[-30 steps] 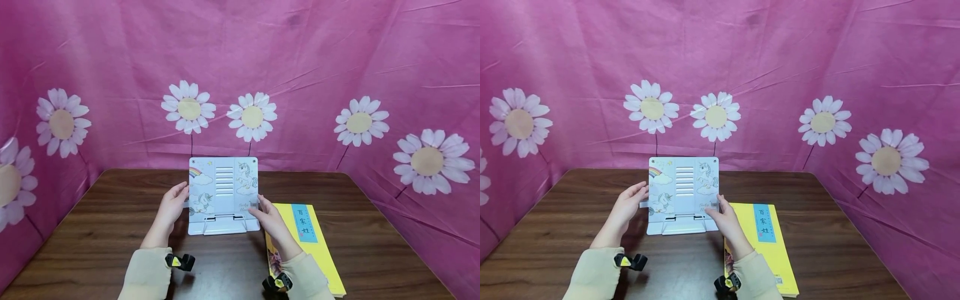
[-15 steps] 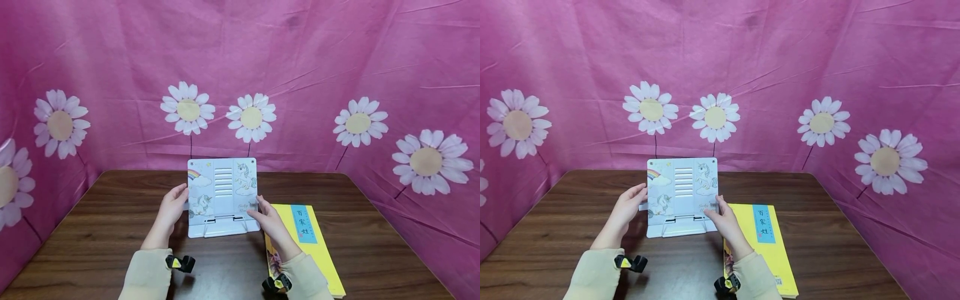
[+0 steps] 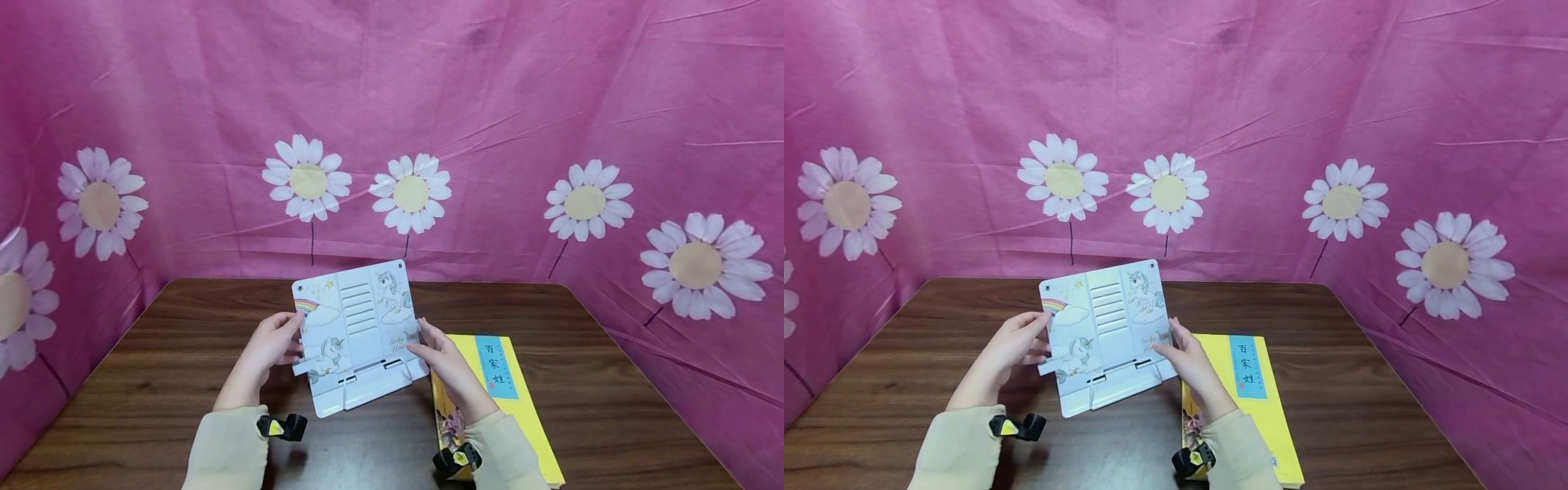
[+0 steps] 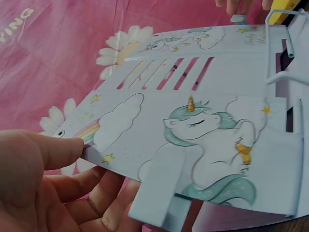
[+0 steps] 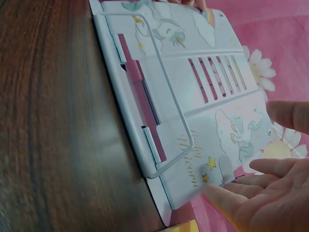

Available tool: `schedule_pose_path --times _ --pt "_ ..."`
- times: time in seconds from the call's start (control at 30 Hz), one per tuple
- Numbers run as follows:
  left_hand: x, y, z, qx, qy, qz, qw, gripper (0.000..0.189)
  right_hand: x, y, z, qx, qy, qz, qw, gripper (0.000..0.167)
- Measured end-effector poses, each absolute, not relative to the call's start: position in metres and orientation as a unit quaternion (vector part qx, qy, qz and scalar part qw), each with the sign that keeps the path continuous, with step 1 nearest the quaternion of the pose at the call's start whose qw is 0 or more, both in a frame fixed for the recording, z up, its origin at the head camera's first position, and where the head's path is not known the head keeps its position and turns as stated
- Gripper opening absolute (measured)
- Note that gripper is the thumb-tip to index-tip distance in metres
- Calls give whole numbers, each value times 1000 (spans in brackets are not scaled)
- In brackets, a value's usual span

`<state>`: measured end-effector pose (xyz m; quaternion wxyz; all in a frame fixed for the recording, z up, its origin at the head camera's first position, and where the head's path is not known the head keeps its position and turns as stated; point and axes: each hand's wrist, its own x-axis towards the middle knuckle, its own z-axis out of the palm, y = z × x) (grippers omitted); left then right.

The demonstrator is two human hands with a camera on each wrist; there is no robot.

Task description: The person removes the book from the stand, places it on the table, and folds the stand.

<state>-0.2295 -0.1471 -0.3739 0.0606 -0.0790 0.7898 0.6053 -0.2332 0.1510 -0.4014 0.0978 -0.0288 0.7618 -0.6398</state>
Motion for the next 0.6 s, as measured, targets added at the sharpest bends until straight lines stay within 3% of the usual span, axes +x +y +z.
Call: schedule_pose_path --times 0.17,0.43,0.6 --pt "-230 -148 -372 -84 785 613 29 49 -232 154 -397 -14 767 -635 93 69" --pt "-233 -144 -364 -93 712 691 -81 42 -221 148 -388 -34 794 -598 104 65" --pt "-232 -142 -362 -88 702 700 -102 39 -219 143 -389 -39 807 -579 108 66"
